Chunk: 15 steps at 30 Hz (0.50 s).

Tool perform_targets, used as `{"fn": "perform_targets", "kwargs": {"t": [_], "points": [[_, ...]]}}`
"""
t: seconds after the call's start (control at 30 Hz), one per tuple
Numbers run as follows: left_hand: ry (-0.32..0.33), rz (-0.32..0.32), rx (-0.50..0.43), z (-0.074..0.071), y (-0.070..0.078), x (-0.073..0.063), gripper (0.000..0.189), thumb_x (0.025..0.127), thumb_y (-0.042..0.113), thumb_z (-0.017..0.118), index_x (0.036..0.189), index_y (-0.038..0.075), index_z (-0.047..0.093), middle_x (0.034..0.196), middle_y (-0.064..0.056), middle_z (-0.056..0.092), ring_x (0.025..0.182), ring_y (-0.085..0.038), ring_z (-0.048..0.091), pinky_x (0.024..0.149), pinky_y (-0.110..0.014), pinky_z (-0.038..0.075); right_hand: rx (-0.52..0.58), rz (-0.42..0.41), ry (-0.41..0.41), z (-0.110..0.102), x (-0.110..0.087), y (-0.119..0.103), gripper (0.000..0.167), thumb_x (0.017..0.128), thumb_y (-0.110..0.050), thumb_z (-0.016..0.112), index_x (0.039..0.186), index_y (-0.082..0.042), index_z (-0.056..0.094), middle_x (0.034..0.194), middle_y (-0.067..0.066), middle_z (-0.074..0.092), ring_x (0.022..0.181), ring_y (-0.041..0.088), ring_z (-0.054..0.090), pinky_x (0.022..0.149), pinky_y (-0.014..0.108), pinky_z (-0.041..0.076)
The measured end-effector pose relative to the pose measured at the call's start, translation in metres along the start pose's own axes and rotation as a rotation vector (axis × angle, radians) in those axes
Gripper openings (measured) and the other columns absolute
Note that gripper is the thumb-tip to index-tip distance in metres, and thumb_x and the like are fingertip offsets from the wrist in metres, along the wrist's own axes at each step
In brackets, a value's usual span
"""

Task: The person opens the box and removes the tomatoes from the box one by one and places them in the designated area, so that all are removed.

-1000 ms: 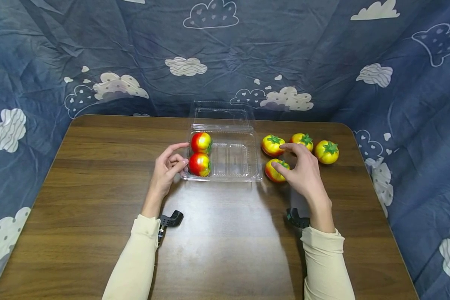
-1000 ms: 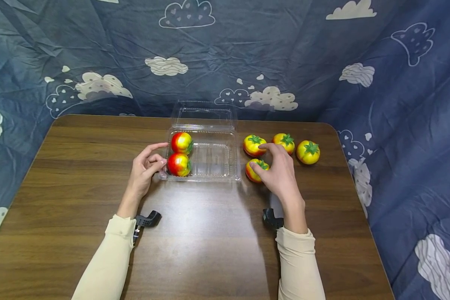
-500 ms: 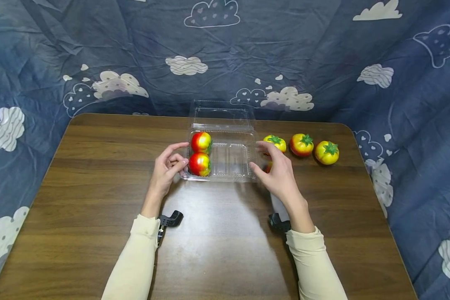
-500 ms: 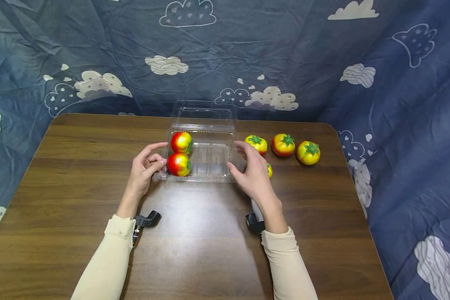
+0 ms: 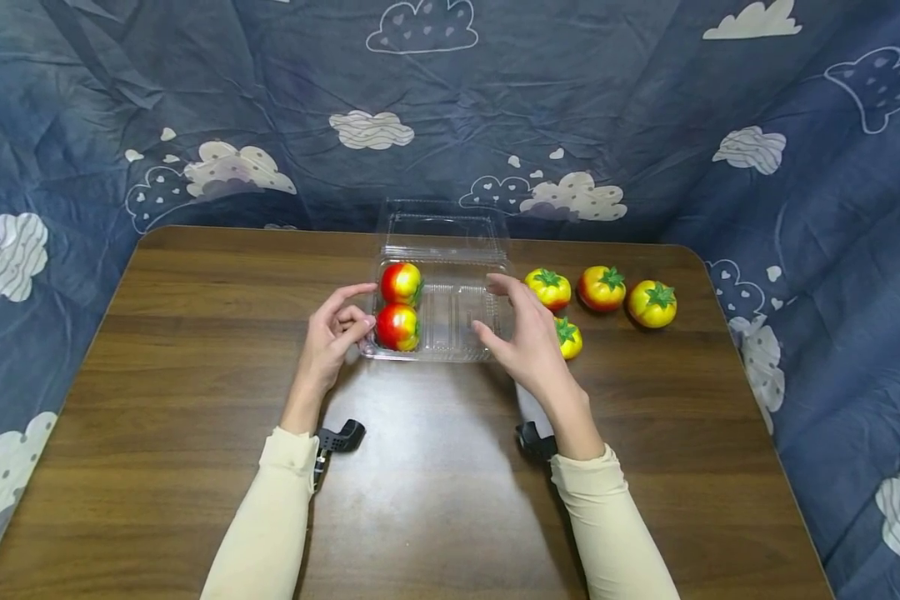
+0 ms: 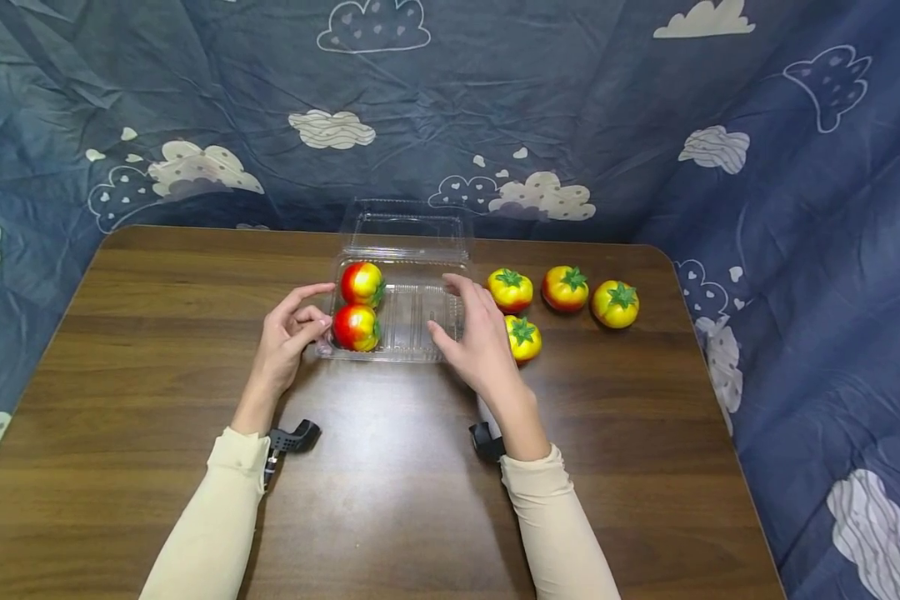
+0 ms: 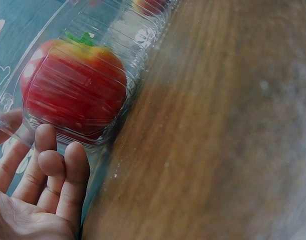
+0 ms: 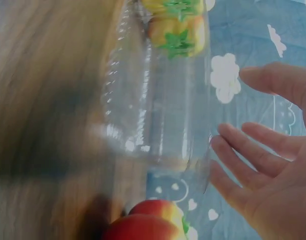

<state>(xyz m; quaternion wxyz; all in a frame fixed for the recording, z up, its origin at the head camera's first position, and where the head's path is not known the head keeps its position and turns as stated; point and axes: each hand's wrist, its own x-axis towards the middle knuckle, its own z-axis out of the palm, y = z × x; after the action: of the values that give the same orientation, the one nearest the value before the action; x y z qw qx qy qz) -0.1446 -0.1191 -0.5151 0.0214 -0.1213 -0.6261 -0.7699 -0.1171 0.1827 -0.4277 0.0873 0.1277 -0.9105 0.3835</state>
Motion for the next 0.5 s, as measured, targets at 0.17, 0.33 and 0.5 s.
{"fn": "perform_targets", "kwargs": {"t": [0.17,0.33,0.5], "points": [[-0.002,-0.005,0.006,-0.001,-0.001,-0.002,0.046,0.094,-0.009,0.065,0.140,-0.005,0.060,0.074,-0.013,0.065,0.058,-0.013,0.058,0.055,-0.020,0.051,0.023,0.022,-0.048,0.009,0.005,-0.009,0.063,0.091,-0.019,0.083,0.146,-0.007,0.055,0.140,0.012,0.064,0.129,0.035,0.061,0.112,0.051,0.048],[0.006,-0.001,0.016,0.000,0.001,-0.002,0.047,0.094,-0.010,0.065,0.140,-0.002,0.062,0.074,-0.012,0.066,0.058,-0.016,0.057,0.054,-0.021,0.051,0.057,0.054,-0.058,0.015,0.016,-0.020,0.072,0.091,-0.021,0.083,0.151,-0.006,0.047,0.141,0.014,0.063,0.130,0.036,0.060,0.113,0.051,0.048],[0.002,0.002,0.013,0.001,0.001,-0.001,0.046,0.094,-0.009,0.065,0.140,-0.003,0.061,0.073,-0.007,0.066,0.058,-0.017,0.057,0.054,-0.022,0.051,0.109,0.048,-0.027,0.022,0.025,-0.028,0.070,0.090,-0.018,0.084,0.149,-0.005,0.049,0.138,0.015,0.065,0.127,0.035,0.061,0.110,0.051,0.051]]}}
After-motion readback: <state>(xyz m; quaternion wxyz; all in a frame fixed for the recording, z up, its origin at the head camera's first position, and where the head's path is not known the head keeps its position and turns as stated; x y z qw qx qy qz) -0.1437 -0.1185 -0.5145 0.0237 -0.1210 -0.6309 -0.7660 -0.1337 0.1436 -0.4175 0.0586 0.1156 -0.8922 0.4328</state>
